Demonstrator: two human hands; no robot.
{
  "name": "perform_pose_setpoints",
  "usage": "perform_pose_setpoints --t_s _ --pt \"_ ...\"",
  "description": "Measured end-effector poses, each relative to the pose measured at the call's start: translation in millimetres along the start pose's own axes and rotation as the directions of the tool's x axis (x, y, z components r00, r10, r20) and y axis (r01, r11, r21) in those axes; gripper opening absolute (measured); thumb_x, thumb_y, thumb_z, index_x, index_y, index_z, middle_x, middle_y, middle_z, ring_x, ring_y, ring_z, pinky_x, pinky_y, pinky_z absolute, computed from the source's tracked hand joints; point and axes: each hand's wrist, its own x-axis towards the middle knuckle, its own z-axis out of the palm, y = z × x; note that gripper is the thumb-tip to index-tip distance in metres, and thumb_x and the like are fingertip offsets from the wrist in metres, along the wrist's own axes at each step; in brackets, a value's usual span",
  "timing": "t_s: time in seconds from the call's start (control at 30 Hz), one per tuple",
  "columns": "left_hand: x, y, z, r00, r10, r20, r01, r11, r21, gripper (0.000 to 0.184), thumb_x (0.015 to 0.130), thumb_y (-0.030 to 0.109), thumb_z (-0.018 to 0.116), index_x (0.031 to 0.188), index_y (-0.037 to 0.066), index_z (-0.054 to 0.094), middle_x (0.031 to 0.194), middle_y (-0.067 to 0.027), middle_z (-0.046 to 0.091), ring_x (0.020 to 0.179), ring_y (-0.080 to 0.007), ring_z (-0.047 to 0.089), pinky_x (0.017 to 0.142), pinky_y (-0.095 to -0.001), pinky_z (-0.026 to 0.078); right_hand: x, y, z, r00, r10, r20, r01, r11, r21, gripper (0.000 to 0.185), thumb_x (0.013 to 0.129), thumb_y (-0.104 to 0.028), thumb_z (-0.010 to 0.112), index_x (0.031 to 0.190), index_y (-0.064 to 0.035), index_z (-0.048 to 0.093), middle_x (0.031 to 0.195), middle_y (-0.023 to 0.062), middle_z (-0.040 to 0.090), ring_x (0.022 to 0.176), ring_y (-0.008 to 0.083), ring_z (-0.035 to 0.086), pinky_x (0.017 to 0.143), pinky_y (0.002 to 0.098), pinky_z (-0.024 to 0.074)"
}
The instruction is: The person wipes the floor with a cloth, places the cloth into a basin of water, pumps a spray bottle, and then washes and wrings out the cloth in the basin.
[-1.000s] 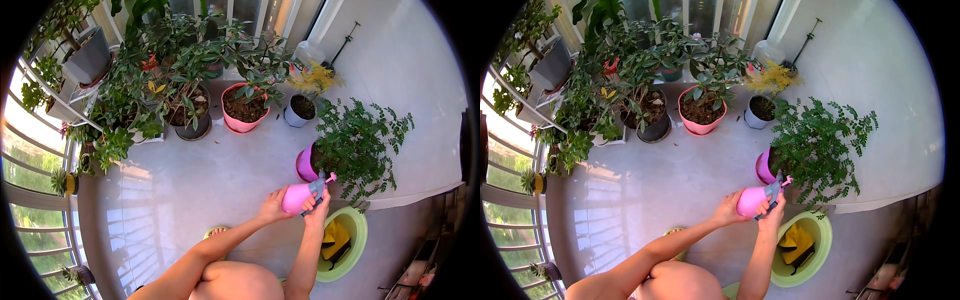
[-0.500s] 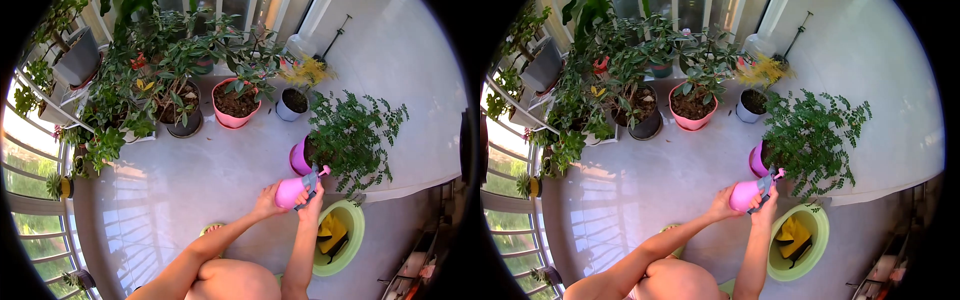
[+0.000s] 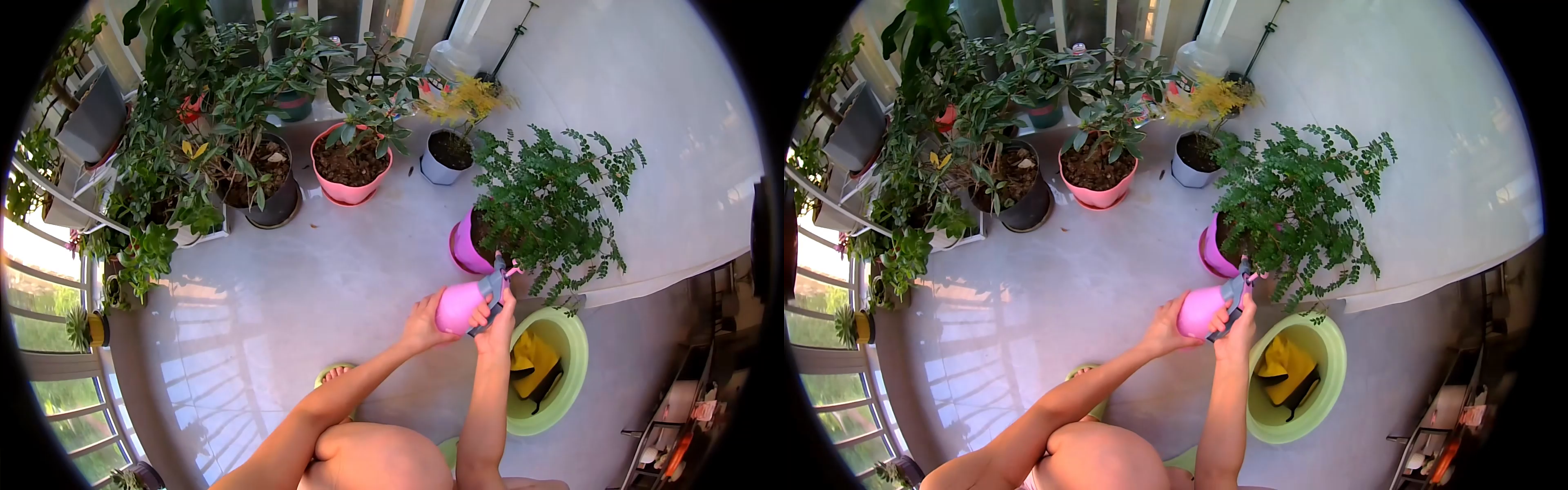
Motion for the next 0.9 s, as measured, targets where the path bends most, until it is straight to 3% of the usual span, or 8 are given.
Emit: perform_pose_setpoints --t_s 0.4,0.9 --pt "1 2 3 1.0 0.016 -0.006 -0.016 1.0 0.011 0.11 0.05 0.034 0.086 0.143 0.01 0.031 0.13 -0.0172 0.047 0.116 -0.0378 0.045 0.099 -0.0449 0.041 5 -1 -10 1.0 -0.012 0.013 0.011 1.0 0.016 0.043 0.088 -0.052 0.049 0.077 -0.0111 0.046 0.054 0.0 0.037 0.044 0.0121 0.035 0.043 0.0265 0.0289" --pt "-1 -2 -7 1.0 -0.024 -0.008 0.024 1.0 -0.009 0.11 0.051 0.032 0.086 0.143 0.01 0.03 0.131 -0.0176 0.046 0.118 -0.0383 0.043 0.1 -0.0449 0.04 1 5 8 1.0 -0.011 0.017 0.012 1.0 -0.029 0.041 0.09 -0.051 0.046 0.076 -0.0124 0.044 0.054 -0.0027 0.034 0.043 0.0097 0.03 0.044 0.0256 0.0271"
